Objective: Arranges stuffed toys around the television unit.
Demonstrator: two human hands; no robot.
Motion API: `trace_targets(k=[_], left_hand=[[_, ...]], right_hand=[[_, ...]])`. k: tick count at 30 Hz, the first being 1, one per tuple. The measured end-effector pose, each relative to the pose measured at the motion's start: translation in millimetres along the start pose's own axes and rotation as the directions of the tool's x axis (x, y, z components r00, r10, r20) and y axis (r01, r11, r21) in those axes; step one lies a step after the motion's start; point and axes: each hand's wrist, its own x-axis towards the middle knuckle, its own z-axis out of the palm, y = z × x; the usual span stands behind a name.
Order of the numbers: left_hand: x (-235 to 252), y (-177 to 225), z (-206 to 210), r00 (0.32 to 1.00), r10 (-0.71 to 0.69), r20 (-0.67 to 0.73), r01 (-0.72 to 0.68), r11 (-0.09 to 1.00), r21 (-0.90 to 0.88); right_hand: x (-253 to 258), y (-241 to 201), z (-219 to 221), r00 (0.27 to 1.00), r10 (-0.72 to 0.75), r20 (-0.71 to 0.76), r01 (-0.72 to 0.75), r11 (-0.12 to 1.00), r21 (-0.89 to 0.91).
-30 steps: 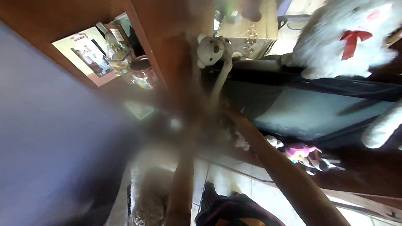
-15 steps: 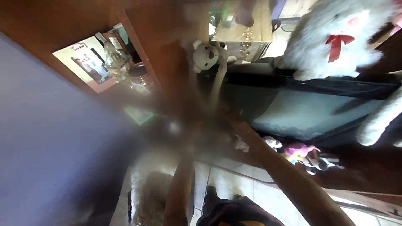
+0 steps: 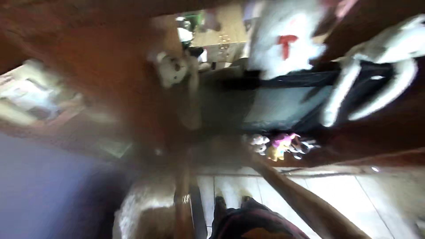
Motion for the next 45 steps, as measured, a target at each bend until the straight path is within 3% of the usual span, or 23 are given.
trace_targets(k=[2,5,8,10,13,15,17,20,22,25,32,35,37,41,43,45], left_hand=[[-24.8,0.1,7.4,0.998,0.055,-0.025,-0.055,0.998,-0.022],[-50.0,-15.8,20.4,1.0,-0.017,0.013,0.018,0.998,-0.057],[-72.0,-38.7,36.0,0.982,-0.076,0.175,0.08,0.997,-0.013],[-82.5,-52.9,43.5,0.951,-0.063,0.301,0.068,0.998,-0.005],[-84.3,-57.8,62.5,0.916,-0.056,0.397,0.07,0.997,-0.02],[-78.2,-59.9,77.5,0.881,0.0,0.473,-0.002,1.0,0.003],[-70.8,-54.9,94.7,0.829,0.057,0.557,-0.081,0.997,0.018],[-66.4,-17.6,135.7,0.771,0.176,0.612,-0.203,0.979,-0.026],[-67.6,12.1,168.6,0.726,0.253,0.64,-0.286,0.957,-0.054],[-76.6,54.3,218.2,0.677,0.254,0.69,-0.294,0.954,-0.063],[-108.1,108.0,315.0,0.757,0.117,0.643,-0.256,0.958,0.128],[-113.0,114.2,334.7,0.773,0.05,0.632,-0.255,0.937,0.237],[-112.8,106.1,349.2,0.815,0.072,0.575,-0.225,0.954,0.2],[-114.7,100.6,358.3,0.839,0.157,0.52,-0.239,0.967,0.093],[-115.5,99.0,359.8,0.854,0.185,0.487,-0.258,0.962,0.087],[-117.3,102.5,359.6,0.854,0.214,0.475,-0.299,0.948,0.11]], right_hand=[[-22.4,28.3,2.6,0.999,0.031,0.031,-0.033,0.998,0.06],[-41.8,87.0,13.6,0.99,0.118,0.071,-0.129,0.976,0.178],[-66.7,126.4,21.3,0.962,0.269,0.047,-0.272,0.924,0.268],[-81.1,142.1,20.2,0.928,0.371,-0.026,-0.34,0.876,0.341],[-97.1,150.0,-0.5,0.865,0.404,-0.298,-0.301,0.893,0.336],[-112.4,141.8,-33.0,0.773,0.299,-0.559,-0.237,0.954,0.183],[-128.8,127.0,-77.1,0.628,0.067,-0.775,-0.151,0.988,-0.037],[-142.4,88.0,-156.3,0.385,-0.265,-0.884,-0.126,0.934,-0.335],[-137.6,66.1,-204.0,0.298,-0.349,-0.888,-0.153,0.901,-0.405],[-116.9,45.4,-254.2,0.316,-0.283,-0.906,-0.226,0.905,-0.362],[-85.9,51.6,-288.0,0.54,-0.03,-0.841,-0.279,0.937,-0.213],[-80.1,55.5,-292.7,0.612,0.099,-0.785,-0.316,0.94,-0.128],[-75.3,58.6,-295.7,0.648,0.139,-0.749,-0.301,0.95,-0.084],[-64.0,65.0,-294.5,0.631,0.137,-0.764,-0.154,0.987,0.05],[-59.3,70.9,-290.2,0.565,0.151,-0.811,0.032,0.978,0.204],[-52.8,69.2,-285.5,0.529,0.251,-0.811,0.219,0.883,0.416]])
